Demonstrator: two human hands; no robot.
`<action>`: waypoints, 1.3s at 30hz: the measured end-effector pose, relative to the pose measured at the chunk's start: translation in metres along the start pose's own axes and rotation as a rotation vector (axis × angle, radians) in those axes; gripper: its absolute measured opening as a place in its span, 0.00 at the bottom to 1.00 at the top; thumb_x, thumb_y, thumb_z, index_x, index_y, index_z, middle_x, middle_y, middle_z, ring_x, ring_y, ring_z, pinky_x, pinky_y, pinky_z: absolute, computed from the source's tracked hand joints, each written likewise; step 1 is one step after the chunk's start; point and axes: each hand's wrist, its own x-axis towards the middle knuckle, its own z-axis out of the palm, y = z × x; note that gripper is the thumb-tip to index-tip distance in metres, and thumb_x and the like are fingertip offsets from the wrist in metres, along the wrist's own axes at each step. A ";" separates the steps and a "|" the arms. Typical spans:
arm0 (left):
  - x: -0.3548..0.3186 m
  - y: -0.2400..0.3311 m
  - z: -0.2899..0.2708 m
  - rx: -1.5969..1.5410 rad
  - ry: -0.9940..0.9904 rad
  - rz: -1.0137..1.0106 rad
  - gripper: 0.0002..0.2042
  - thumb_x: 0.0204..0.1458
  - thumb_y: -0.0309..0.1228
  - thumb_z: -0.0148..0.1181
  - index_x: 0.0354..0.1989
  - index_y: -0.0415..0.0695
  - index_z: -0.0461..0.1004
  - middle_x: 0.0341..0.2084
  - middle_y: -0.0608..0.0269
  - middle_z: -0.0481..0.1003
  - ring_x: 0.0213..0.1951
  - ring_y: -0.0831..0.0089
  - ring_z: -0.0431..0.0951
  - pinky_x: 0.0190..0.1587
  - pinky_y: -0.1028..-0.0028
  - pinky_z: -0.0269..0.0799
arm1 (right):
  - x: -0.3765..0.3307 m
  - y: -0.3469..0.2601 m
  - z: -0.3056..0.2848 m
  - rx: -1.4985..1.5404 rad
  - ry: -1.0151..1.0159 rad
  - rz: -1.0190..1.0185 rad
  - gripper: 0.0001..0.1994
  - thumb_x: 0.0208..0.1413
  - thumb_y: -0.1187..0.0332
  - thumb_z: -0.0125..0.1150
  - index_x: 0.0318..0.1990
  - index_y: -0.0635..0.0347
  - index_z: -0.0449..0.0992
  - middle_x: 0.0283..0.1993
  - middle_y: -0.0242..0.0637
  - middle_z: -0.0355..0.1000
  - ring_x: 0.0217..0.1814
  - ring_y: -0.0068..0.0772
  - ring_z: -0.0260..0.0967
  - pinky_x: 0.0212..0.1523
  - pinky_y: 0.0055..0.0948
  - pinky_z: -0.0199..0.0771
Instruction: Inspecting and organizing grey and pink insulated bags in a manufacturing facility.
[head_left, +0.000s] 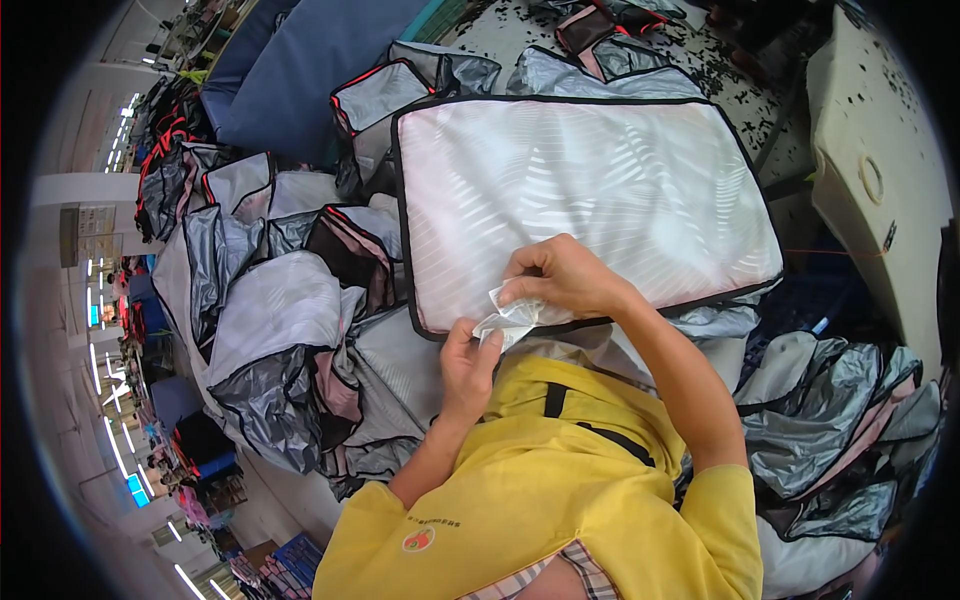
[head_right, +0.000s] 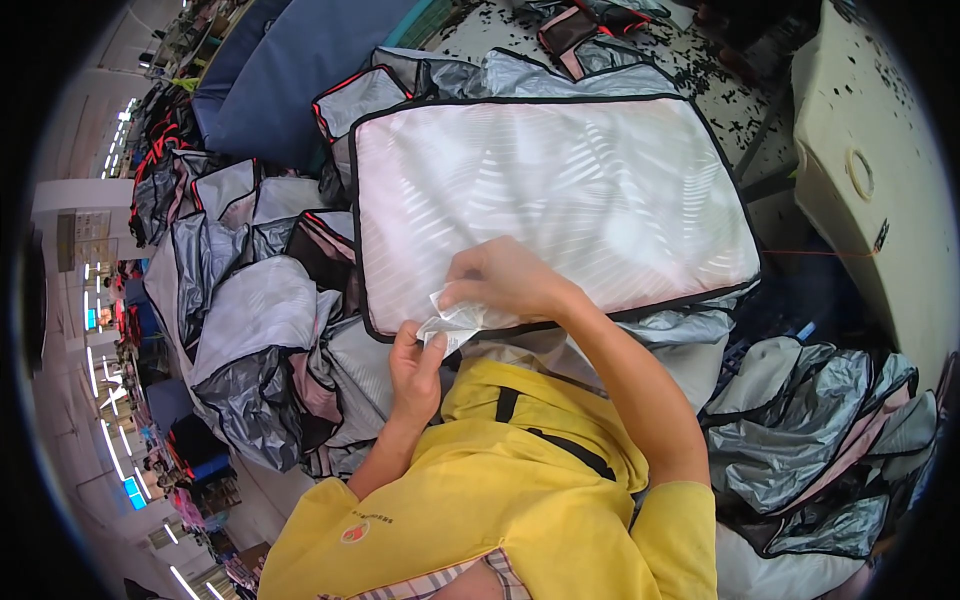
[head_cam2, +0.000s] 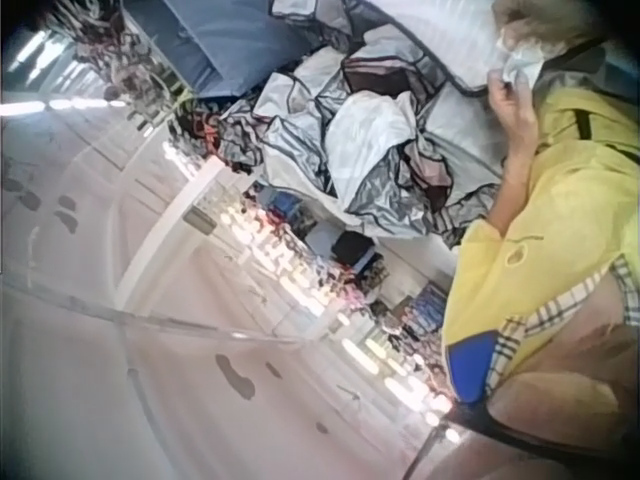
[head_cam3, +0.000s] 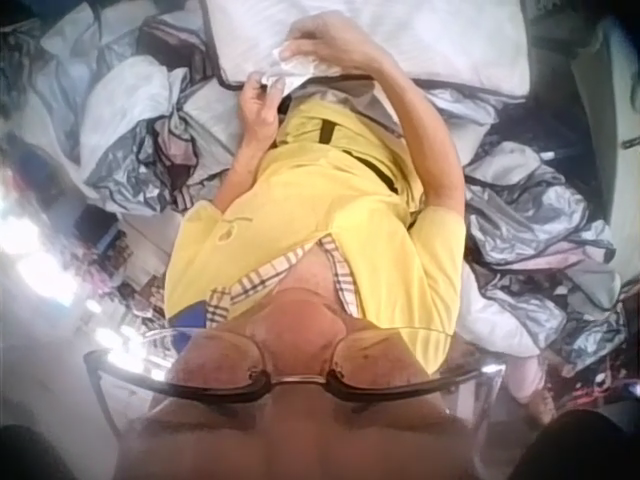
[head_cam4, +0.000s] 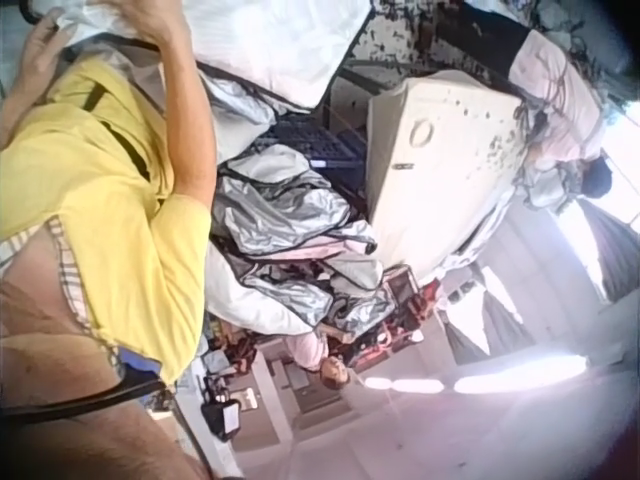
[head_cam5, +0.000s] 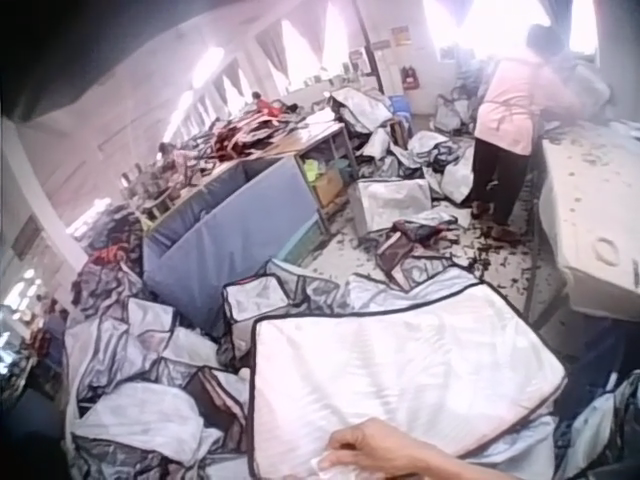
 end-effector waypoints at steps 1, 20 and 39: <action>0.000 0.000 0.000 -0.002 -0.007 -0.002 0.03 0.66 0.24 0.59 0.41 0.41 0.71 0.36 0.73 0.74 0.38 0.87 0.68 0.41 0.82 0.64 | 0.000 0.000 0.000 -0.005 0.000 0.006 0.14 0.55 0.60 0.77 0.38 0.62 0.86 0.29 0.35 0.80 0.32 0.24 0.72 0.38 0.29 0.74; 0.001 -0.003 -0.015 -0.030 -0.113 -0.065 0.03 0.66 0.23 0.60 0.44 0.39 0.74 0.41 0.67 0.79 0.41 0.86 0.74 0.46 0.81 0.70 | 0.001 0.005 -0.001 -0.045 -0.010 -0.028 0.14 0.53 0.59 0.79 0.36 0.60 0.86 0.27 0.35 0.79 0.29 0.24 0.70 0.35 0.30 0.73; 0.002 -0.005 -0.019 -0.057 -0.133 -0.108 0.03 0.65 0.23 0.60 0.44 0.38 0.75 0.42 0.65 0.79 0.44 0.84 0.75 0.49 0.80 0.70 | 0.002 0.008 -0.001 -0.022 -0.040 -0.057 0.15 0.52 0.57 0.79 0.36 0.59 0.86 0.27 0.35 0.79 0.29 0.26 0.71 0.34 0.31 0.72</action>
